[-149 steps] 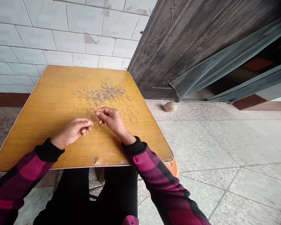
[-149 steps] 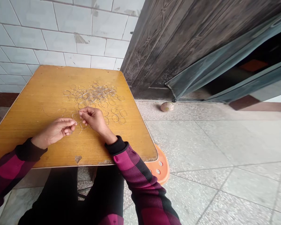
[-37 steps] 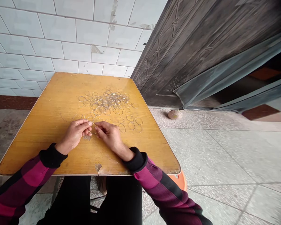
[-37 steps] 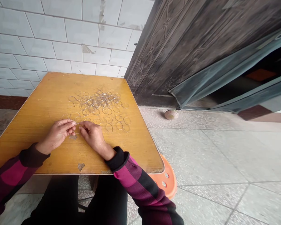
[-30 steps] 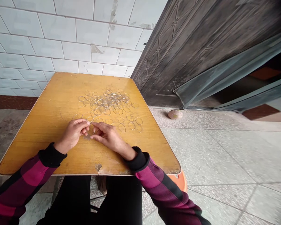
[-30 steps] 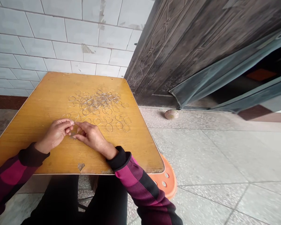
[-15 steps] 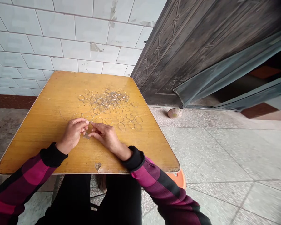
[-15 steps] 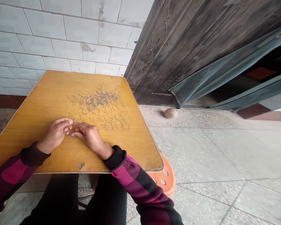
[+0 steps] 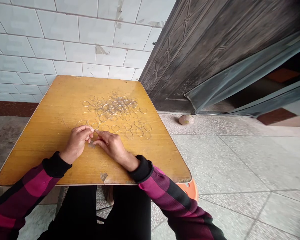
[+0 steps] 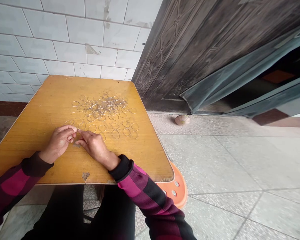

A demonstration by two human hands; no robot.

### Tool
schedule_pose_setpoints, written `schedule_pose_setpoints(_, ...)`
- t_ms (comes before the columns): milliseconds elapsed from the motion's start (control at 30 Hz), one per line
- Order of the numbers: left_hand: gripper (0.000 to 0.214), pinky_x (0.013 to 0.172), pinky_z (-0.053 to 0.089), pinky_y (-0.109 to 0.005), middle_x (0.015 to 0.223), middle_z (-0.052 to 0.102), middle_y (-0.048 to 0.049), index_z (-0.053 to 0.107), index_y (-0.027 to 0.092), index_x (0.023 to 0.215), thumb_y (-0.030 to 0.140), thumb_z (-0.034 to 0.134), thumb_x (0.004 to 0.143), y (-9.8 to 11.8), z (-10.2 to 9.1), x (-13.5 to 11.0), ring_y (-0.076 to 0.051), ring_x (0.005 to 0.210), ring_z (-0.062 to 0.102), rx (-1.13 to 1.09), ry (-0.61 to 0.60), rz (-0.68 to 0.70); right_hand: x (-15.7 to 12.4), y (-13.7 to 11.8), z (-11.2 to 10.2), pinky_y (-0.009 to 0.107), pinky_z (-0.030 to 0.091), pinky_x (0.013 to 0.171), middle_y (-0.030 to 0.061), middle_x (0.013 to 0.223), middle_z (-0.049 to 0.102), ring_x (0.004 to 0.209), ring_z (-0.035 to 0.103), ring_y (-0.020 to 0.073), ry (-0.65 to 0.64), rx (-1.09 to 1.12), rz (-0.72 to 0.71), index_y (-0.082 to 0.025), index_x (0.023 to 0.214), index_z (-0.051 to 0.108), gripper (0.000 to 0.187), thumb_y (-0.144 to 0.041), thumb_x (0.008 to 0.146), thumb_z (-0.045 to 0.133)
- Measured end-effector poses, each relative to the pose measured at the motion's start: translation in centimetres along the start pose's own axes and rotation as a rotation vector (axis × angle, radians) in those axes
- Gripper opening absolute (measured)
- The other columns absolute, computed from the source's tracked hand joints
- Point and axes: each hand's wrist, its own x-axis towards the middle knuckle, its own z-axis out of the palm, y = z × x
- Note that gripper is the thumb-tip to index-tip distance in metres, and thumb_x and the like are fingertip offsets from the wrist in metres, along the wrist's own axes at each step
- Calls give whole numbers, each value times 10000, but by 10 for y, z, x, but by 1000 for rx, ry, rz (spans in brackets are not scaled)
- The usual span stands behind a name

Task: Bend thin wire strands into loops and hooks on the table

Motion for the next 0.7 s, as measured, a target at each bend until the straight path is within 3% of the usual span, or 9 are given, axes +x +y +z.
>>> schedule_pose_setpoints(267,173,440,288,-214,504,520,24,590,154,551,283,685,615,-1,-1,0,-59,439,388,-3,-33,-15,3,-6,-16,285,508,684,65,831,690,701,628,156,-18,113,36,-161,1155,656,477,-513,834,648)
schedule_pose_setpoints(367,181,437,291,-214,521,530,20,585,154,560,289,679,633,-1,-1,0,-58,435,387,-4,-78,-30,6,-7,-28,278,513,652,57,850,692,690,630,144,48,296,153,-178,1075,681,482,-554,774,692)
schedule_pose_setpoints(500,163,442,306,-214,536,526,25,594,155,590,279,676,656,-2,-2,-1,-57,435,389,24,-114,-28,12,-2,-33,247,497,568,13,739,654,593,596,106,178,539,347,-168,961,671,419,-553,794,670)
schedule_pose_setpoints(700,206,455,314,-221,581,557,12,595,153,595,307,654,719,-4,0,-2,-59,448,417,155,-261,-17,18,3,-30,218,496,492,-11,681,642,513,589,84,156,785,477,-156,902,647,386,-507,757,712)
